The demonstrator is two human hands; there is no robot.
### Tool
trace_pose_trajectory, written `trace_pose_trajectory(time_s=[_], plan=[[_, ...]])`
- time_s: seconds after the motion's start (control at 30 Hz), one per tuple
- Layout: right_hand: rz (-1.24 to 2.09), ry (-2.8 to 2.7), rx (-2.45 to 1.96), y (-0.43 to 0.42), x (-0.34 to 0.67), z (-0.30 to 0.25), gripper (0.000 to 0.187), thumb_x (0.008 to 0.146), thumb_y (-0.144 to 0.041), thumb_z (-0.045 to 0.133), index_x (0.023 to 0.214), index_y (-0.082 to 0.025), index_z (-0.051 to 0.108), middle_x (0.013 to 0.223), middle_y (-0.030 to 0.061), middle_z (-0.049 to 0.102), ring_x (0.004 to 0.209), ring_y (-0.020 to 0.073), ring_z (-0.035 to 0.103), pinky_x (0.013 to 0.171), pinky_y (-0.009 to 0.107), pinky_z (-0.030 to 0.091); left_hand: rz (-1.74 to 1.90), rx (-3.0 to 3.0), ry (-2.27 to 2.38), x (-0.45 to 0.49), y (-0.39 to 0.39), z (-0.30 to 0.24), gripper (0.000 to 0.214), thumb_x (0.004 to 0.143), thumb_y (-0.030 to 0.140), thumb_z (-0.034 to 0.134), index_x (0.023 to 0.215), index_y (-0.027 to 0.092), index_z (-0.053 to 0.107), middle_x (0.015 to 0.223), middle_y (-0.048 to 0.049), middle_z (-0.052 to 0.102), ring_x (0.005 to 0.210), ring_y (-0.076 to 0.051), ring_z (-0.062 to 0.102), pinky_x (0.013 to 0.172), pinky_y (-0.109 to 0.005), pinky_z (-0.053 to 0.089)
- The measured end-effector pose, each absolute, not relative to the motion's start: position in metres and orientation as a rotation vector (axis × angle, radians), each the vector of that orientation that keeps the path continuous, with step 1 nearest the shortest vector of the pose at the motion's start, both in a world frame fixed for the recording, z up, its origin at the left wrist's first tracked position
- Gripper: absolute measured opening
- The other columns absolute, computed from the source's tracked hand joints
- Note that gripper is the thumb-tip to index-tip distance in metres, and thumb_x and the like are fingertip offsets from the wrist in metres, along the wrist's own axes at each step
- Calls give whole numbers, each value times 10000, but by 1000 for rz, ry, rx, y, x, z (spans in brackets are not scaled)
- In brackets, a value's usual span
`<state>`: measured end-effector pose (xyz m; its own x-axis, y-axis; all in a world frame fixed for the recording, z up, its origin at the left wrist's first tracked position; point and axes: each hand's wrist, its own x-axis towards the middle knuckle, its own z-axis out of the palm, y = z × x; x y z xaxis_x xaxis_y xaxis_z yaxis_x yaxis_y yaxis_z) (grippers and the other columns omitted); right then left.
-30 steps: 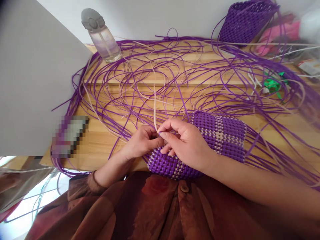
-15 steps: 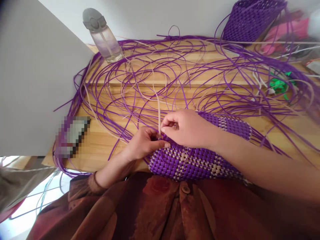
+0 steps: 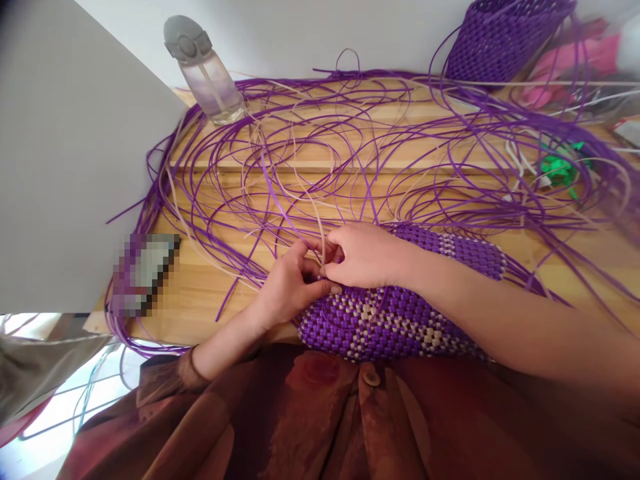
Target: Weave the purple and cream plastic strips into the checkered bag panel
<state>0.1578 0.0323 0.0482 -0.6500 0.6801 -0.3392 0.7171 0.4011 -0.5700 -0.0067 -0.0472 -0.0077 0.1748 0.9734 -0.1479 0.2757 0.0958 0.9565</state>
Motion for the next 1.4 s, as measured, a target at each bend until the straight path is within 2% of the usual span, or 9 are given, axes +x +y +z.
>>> trace_pose_trajectory(time_s=[0.27,0.37,0.43,0.53,0.73,0.93,1.1,1.23,1.4], plan=[[-1929,1981,1338,37,162,37,56,739,-194,623,790,-183,605,563,-26,551,412,72,437,390,202,305,827,1438,1292,-7,-47,-3,1003,716,258,819,1558,231,275,603,107,580,542,-95,521,600,-228,378],[-1949,2002,1433,33,162,35,69,784,-214,602,744,-188,552,442,-40,496,358,69,392,367,184,254,760,1414,1330,-9,-44,-4,804,701,330,834,1408,195,477,636,85,610,556,-92,521,582,-223,371],[-2030,2003,1542,28,166,31,140,835,-269,584,732,-196,523,393,-40,485,321,70,355,347,181,229,719,1383,1324,-11,-43,-7,507,694,377,834,1105,162,629,643,59,615,561,-88,511,559,-221,357],[-2225,2071,1632,20,179,25,201,860,-353,626,774,-197,532,455,-21,571,342,76,409,350,181,288,706,1311,1279,-13,-42,-13,364,679,410,839,777,157,596,633,37,596,559,-86,489,528,-222,336],[-2332,2335,1498,7,201,24,233,839,-383,720,815,-168,632,770,47,715,639,112,642,588,211,520,746,1083,1118,-9,-41,-12,409,670,440,852,759,149,579,637,32,593,539,-69,474,518,-212,334],[-2521,1863,1882,16,193,19,240,742,-297,781,800,-171,584,700,21,684,561,116,634,468,190,478,833,1077,1076,-8,-46,-10,399,660,402,872,794,139,604,709,19,625,602,-69,527,572,-208,374],[-2423,2079,1585,11,200,28,201,812,-328,729,831,-178,596,750,35,704,633,139,665,580,244,536,873,960,1115,-6,-52,-21,408,669,421,862,807,147,593,677,33,613,568,-62,507,552,-200,341],[-1875,2617,1071,2,193,48,119,879,-288,636,837,-180,664,739,7,669,675,123,608,621,239,468,941,999,1185,-1,-53,-25,397,641,377,878,747,143,577,679,24,612,599,-78,516,579,-212,366],[-1719,2838,1171,19,163,51,80,838,-223,619,783,-175,651,715,-9,659,642,108,580,614,239,435,1076,1165,1258,3,-58,-22,347,686,361,860,737,148,590,710,22,601,674,-95,518,673,-236,408]])
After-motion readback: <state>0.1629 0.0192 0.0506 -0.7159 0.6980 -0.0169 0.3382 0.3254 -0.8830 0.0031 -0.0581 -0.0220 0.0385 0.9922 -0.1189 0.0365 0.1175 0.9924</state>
